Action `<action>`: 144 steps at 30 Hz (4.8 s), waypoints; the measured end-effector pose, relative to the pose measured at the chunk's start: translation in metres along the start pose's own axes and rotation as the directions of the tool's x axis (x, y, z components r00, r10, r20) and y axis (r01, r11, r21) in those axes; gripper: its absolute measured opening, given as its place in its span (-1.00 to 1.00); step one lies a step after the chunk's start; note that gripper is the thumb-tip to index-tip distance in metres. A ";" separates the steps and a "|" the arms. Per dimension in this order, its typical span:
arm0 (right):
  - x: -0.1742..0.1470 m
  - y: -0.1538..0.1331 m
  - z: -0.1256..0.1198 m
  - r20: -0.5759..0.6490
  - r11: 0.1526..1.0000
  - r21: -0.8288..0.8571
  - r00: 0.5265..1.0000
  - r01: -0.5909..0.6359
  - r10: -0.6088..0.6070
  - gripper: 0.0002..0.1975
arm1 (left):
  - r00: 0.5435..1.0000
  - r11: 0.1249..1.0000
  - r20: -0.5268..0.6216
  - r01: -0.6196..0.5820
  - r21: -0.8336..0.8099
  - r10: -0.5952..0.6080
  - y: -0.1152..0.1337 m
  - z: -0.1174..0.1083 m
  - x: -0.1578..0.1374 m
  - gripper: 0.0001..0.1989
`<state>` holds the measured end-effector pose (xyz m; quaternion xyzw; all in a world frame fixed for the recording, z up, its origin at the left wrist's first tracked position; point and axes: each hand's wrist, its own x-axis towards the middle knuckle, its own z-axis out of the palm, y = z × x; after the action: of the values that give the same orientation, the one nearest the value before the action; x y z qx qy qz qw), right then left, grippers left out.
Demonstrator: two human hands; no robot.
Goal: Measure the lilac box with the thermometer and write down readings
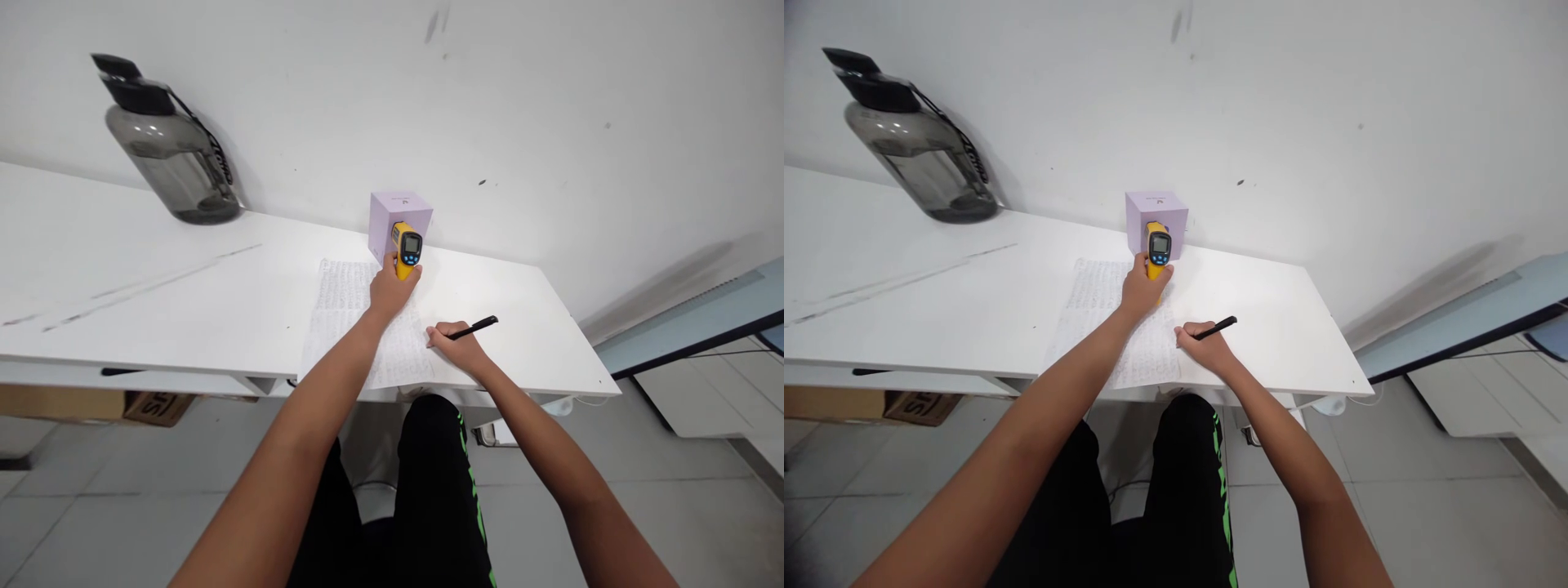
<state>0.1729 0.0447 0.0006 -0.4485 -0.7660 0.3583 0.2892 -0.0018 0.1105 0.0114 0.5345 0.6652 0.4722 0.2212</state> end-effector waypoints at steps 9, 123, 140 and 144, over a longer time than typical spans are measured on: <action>0.000 -0.005 -0.003 0.050 0.999 0.018 0.998 -0.041 0.040 -0.65 | 1.000 1.000 -0.010 -0.007 -0.024 0.007 -0.001 0.001 0.000 -0.50; -0.001 0.003 0.017 -0.113 0.850 -0.477 0.943 0.224 -0.312 -0.69 | 0.976 0.935 -0.216 -0.077 -0.346 0.001 -0.038 -0.128 -0.062 -0.61; 0.006 0.003 0.018 -0.191 0.788 -0.612 0.955 0.065 -0.227 -0.65 | 1.000 0.905 -0.011 0.014 -0.425 -0.021 0.000 -0.015 0.007 -0.56; 0.007 0.005 0.018 -0.190 0.793 -0.606 0.956 0.066 -0.225 -0.64 | 1.000 0.924 -0.014 0.009 -0.383 -0.016 0.005 -0.011 0.012 -0.56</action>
<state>0.1584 0.0471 -0.0131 -0.4972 -0.8286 0.0175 0.2565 -0.0117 0.1175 0.0233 0.4726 0.5655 0.5960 0.3187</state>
